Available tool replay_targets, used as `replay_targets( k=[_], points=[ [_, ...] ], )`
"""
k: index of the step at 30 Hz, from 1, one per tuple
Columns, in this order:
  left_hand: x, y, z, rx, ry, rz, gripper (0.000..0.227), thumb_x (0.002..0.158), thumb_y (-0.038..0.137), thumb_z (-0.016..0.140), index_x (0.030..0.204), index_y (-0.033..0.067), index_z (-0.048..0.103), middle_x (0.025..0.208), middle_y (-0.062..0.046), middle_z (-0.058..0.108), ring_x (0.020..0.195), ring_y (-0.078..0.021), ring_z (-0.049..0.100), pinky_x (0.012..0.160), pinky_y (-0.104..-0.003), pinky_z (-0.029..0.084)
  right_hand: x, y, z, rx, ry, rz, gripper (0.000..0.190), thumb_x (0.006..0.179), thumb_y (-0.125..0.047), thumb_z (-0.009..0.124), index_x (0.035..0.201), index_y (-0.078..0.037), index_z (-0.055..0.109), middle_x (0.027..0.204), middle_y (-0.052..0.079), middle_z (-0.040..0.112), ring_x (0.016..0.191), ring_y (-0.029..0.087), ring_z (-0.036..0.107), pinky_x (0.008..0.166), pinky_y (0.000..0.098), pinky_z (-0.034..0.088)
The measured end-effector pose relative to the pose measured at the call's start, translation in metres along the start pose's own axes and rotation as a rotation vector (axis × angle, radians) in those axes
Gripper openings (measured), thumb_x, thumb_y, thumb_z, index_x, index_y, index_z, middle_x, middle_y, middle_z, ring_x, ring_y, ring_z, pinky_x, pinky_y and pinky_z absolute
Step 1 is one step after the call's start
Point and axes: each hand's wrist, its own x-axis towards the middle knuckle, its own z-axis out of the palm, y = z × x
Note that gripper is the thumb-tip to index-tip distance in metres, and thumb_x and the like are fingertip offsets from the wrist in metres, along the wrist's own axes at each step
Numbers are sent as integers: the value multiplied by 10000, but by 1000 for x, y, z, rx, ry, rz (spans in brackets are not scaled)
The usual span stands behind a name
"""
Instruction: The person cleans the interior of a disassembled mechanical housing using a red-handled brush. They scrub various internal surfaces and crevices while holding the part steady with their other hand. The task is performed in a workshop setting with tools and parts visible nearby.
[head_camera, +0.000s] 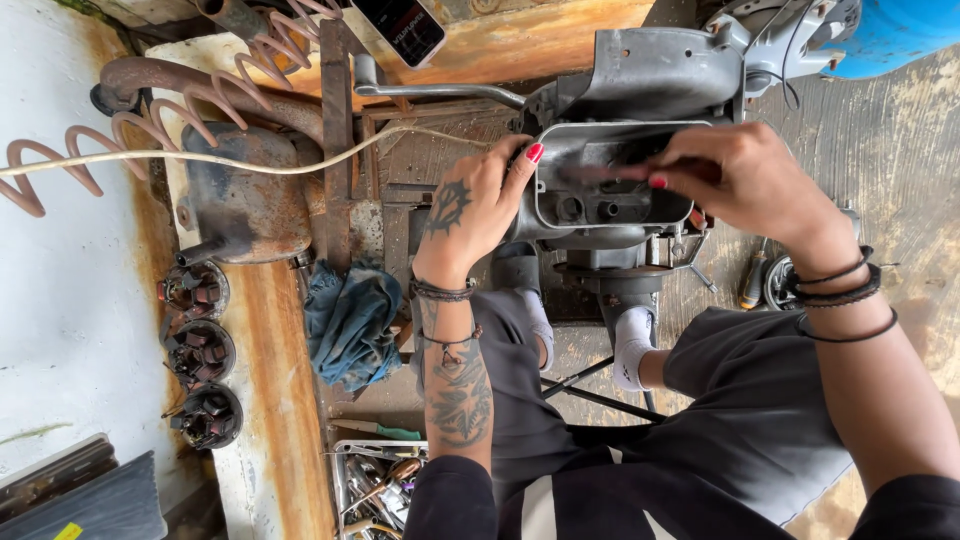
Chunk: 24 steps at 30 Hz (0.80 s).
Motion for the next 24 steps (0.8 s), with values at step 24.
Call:
replay_targets(
  k=[24],
  points=[
    [0,-7,8,65,29,-14,540,1053,508,301,1176,119,653,695,-104,678,587,-318,644,511,-442,448,-3,4,6,-8,77,43,104,988,-16,761,1068,34,717,962,138,743,801,264,685,711,367,517]
  ],
)
